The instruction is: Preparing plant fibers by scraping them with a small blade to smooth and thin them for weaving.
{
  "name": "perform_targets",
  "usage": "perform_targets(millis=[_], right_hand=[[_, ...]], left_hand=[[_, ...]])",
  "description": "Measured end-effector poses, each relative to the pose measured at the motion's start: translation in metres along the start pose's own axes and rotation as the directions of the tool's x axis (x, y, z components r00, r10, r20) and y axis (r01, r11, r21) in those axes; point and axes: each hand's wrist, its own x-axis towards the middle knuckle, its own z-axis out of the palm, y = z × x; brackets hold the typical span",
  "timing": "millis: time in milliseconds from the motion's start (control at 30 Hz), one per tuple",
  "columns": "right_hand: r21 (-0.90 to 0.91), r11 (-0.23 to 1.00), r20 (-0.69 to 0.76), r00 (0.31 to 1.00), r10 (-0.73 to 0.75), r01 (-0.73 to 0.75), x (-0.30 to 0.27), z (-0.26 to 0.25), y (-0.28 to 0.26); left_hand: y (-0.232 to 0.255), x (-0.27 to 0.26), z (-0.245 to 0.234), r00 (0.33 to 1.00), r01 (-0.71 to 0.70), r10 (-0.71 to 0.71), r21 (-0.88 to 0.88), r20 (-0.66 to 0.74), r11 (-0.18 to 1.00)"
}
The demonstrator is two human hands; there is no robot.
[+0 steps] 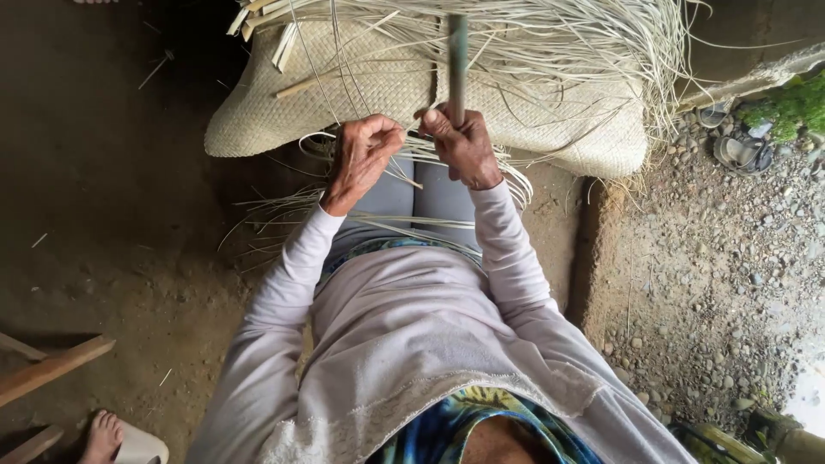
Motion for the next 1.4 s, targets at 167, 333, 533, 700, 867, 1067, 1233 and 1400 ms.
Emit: perform_targets(millis=[167, 333, 533, 700, 867, 1067, 1233, 1400], right_hand=[[0.226, 0.972, -0.125, 0.992, -0.036, 0.063, -0.004, -0.004, -0.001], [0.186, 0.982, -0.115, 0.993, -0.012, 0.033, -0.015, 0.002, -0.001], [0.303, 0.949, -0.151, 0.988, -0.042, 0.086, -0.023, -0.012, 0.014], [0.362, 0.926, -0.183, 0.982, -0.044, 0.109, -0.035, -0.020, 0.011], [0.361, 0.920, -0.196, 0.977, -0.084, 0.152, -0.042, -0.048, 0.015], [0.385, 0.893, -0.269, 0.954, -0.133, 0.233, -0.061, -0.076, -0.033], [0.355, 0.761, -0.302, 0.837, -0.456, 0.543, -0.070, -0.104, -0.077], [0.119, 0.833, -0.455, 0.775, -0.439, 0.541, -0.033, -0.164, -0.055]], left_hand=[[0.002, 0.003, 0.006, 0.997, 0.042, -0.043, 0.009, 0.068, 0.999], [0.005, 0.012, 0.016, 0.975, -0.222, 0.221, 0.059, 0.019, 0.973], [-0.003, -0.001, 0.024, 0.940, -0.293, 0.332, 0.313, -0.078, 0.903], [-0.021, 0.001, 0.028, 0.925, -0.281, 0.364, 0.447, -0.110, 0.850], [-0.051, 0.005, 0.017, 0.958, -0.169, 0.264, 0.516, -0.115, 0.839], [-0.102, 0.007, 0.008, 0.966, -0.039, 0.189, 0.619, -0.178, 0.785], [-0.064, 0.003, 0.001, 0.861, -0.249, 0.474, 0.656, -0.187, 0.712], [-0.086, 0.025, -0.022, 0.814, -0.107, 0.208, 0.212, -0.542, 0.971]])
